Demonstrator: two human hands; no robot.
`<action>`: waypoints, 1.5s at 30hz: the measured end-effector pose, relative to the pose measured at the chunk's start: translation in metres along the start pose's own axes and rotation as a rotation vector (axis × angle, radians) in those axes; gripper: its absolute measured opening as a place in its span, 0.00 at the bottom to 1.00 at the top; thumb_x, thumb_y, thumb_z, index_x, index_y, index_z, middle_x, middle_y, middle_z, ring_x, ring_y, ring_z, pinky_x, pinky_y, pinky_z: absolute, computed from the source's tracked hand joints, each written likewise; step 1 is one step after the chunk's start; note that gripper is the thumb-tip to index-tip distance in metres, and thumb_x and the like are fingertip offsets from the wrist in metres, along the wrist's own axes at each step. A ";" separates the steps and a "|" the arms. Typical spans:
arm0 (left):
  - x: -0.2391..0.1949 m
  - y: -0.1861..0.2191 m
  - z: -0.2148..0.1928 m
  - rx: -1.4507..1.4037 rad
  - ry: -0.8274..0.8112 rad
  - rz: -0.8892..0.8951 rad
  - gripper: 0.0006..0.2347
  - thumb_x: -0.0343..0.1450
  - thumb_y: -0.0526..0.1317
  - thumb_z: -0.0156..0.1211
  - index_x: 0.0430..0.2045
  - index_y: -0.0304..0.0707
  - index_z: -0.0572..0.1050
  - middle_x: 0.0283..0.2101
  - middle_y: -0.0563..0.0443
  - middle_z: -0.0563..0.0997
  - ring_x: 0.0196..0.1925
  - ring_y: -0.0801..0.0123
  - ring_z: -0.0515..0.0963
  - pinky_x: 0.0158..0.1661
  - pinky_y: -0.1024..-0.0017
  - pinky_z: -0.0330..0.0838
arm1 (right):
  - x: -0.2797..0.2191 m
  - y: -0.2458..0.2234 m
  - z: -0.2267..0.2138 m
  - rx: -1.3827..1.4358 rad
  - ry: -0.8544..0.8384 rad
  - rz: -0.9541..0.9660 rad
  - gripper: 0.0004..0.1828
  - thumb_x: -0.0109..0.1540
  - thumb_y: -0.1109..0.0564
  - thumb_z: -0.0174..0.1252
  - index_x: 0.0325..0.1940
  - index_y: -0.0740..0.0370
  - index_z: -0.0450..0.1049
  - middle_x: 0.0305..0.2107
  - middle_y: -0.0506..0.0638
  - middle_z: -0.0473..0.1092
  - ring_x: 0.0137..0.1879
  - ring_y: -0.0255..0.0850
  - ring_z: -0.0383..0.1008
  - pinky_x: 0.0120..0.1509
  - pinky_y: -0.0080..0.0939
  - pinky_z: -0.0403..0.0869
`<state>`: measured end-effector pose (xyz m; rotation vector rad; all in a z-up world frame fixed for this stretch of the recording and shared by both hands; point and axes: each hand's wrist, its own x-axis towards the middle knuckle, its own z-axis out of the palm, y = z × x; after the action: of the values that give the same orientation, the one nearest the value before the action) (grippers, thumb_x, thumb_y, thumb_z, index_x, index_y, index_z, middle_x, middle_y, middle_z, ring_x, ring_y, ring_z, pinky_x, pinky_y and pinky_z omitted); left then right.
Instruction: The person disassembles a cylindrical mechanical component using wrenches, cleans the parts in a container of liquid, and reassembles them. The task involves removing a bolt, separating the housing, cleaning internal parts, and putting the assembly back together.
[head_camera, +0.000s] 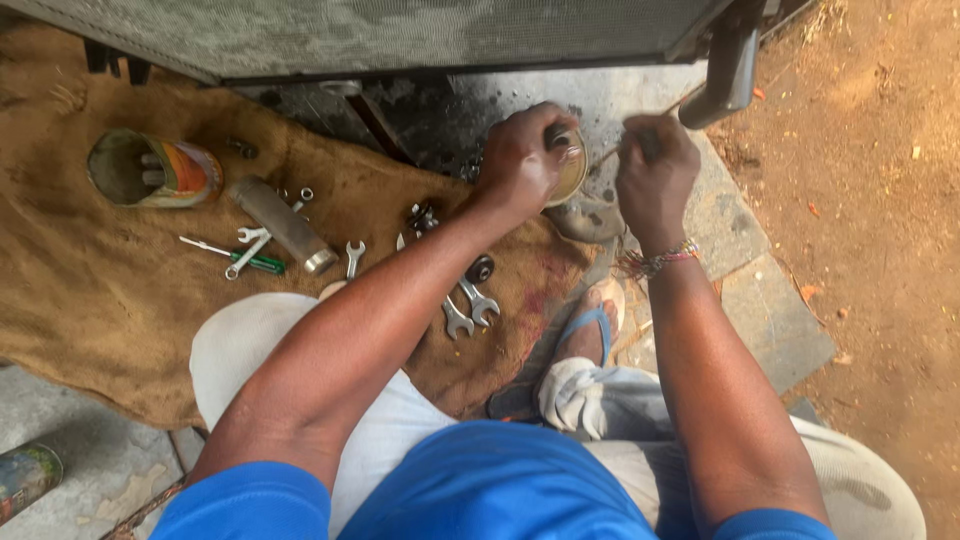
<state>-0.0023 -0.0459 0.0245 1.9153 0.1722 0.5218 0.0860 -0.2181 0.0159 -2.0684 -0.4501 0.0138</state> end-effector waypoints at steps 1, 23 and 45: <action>0.003 -0.002 -0.001 0.019 0.046 0.021 0.10 0.69 0.27 0.64 0.43 0.32 0.76 0.45 0.42 0.83 0.48 0.62 0.86 0.50 0.70 0.82 | 0.001 0.018 -0.002 -0.041 0.029 0.010 0.06 0.64 0.68 0.61 0.45 0.67 0.77 0.38 0.55 0.79 0.44 0.39 0.82 0.51 0.36 0.79; -0.140 -0.184 0.070 0.150 0.289 -0.910 0.15 0.63 0.25 0.67 0.44 0.33 0.79 0.43 0.44 0.83 0.36 0.70 0.82 0.30 0.72 0.78 | -0.069 0.213 -0.012 -0.447 -0.334 0.794 0.26 0.56 0.36 0.70 0.42 0.61 0.81 0.24 0.56 0.77 0.34 0.47 0.81 0.43 0.46 0.75; -0.112 0.017 -0.020 -0.636 0.042 -0.932 0.28 0.64 0.44 0.73 0.55 0.39 0.64 0.48 0.53 0.78 0.46 0.69 0.80 0.40 0.69 0.78 | -0.021 -0.042 -0.093 0.226 -0.497 0.611 0.11 0.63 0.52 0.65 0.41 0.62 0.76 0.20 0.42 0.65 0.23 0.29 0.59 0.25 0.33 0.59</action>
<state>-0.1128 -0.0757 0.0156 1.0335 0.7768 -0.0352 0.0715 -0.2837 0.0956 -1.8912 -0.0841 0.9127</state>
